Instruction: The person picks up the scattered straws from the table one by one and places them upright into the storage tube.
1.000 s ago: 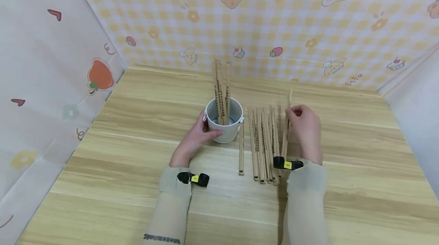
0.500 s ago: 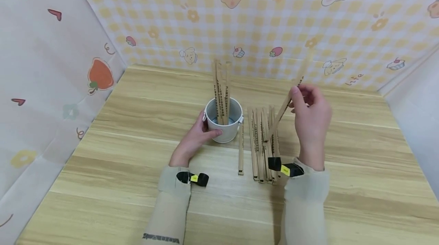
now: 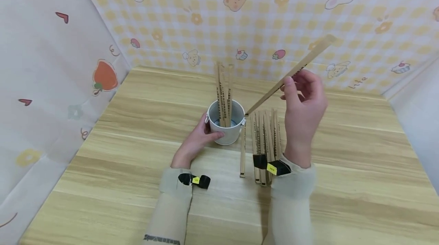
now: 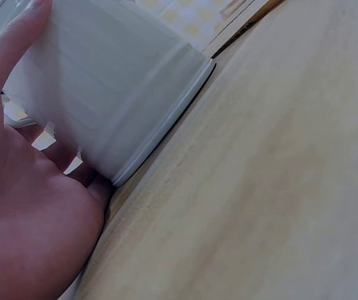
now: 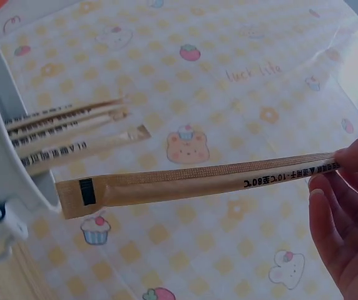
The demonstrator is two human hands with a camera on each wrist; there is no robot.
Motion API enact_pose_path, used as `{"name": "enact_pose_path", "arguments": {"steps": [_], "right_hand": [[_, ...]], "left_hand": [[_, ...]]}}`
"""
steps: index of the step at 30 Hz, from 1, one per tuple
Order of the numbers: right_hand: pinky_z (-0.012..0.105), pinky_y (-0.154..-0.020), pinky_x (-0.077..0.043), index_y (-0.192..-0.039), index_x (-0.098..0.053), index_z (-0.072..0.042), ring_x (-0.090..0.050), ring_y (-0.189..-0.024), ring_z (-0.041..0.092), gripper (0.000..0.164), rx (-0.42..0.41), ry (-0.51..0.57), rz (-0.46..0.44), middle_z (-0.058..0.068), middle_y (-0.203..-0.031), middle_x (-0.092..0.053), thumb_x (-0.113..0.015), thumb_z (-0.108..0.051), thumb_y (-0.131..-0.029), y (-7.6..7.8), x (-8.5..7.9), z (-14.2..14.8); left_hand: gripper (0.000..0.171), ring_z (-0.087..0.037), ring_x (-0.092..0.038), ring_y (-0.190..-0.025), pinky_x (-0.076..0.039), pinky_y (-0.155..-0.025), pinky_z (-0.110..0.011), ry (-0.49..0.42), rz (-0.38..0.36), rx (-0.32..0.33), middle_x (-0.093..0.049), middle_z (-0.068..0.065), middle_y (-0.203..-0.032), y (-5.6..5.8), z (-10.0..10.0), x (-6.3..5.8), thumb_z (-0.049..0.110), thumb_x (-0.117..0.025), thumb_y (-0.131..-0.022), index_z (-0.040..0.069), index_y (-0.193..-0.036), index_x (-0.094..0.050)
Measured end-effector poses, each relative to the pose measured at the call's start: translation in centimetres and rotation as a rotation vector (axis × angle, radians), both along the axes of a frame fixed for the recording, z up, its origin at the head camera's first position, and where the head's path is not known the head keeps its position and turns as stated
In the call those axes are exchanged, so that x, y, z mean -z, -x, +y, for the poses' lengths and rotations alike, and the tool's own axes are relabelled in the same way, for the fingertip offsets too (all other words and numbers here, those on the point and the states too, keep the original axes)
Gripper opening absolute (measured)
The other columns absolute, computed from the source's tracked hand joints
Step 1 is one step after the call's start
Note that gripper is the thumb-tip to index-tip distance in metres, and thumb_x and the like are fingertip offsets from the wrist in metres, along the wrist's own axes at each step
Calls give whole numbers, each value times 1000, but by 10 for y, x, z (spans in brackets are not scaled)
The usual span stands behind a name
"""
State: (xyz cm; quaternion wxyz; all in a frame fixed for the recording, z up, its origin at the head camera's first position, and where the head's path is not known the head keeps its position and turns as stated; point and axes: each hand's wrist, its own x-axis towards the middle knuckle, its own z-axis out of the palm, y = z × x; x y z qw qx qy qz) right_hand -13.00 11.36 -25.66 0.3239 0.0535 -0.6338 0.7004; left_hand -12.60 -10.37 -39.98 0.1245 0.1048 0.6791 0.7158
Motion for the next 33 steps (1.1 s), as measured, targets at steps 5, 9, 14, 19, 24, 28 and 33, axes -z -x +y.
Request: {"name": "enact_pose_path", "arguments": {"steps": [5, 9, 14, 19, 24, 28, 33], "right_hand": [[23, -54, -47, -94, -57, -1, -55, -70, 24, 16, -34, 14, -2, 13, -87, -58, -63, -4, -80, 3, 2, -5], [24, -54, -47, -95, -57, -1, -55, -70, 25, 15, -46, -15, -20, 13, -86, -57, -62, -5, -81, 4, 7, -8], [25, -55, -48, -96, -57, -1, -55, -72, 24, 16, -52, -106, -56, 11, -89, -57, -61, -8, -83, 5, 12, -14], [24, -57, -48, -99, -55, 3, -56, -77, 18, 20, -71, -207, -83, 8, -90, -57, -59, -9, -84, 8, 17, -22], [22, -60, -48, -100, -54, 4, -57, -80, 14, 22, -84, -310, -123, 8, -91, -58, -58, -10, -85, 12, 22, -28], [24, -65, -48, -103, -57, -3, -56, -82, 9, 25, -84, -424, -171, 2, -93, -60, -60, -21, -85, 26, 43, -27], [24, -64, -48, -103, -59, -9, -56, -81, 7, 26, -88, -551, -200, 0, -91, -62, -60, -27, -84, 43, 69, -29]], "left_hand": [[88, -20, -19, -131, -16, -107, -35, -6, 23, 8, -19, -4, -145, 1, 1, 1, 10, -68, -76, 22, -143, -12], [89, -20, -19, -132, -16, -107, -35, 5, 15, 3, -18, -4, -145, 0, 1, 2, 11, -69, -76, 22, -143, -12], [90, -21, -18, -132, -17, -106, -36, 13, 2, 6, -18, -6, -146, -1, 1, 1, 12, -69, -76, 22, -143, -11], [89, -19, -19, -131, -17, -106, -33, 13, 11, 8, -19, -4, -145, 0, 1, 1, 10, -68, -76, 23, -143, -12], [88, -15, -22, -130, -19, -106, -32, 11, 22, -1, -22, 0, -144, 5, -1, 12, 12, -70, -75, 29, -141, -15], [89, -15, -22, -130, -19, -106, -30, 19, 22, -2, -22, 1, -144, 4, -1, 10, 13, -70, -75, 29, -142, -14], [89, -19, -20, -131, -17, -106, -33, 8, 16, 5, -20, -3, -145, 2, -1, 4, 12, -70, -76, 25, -143, -12]]}}
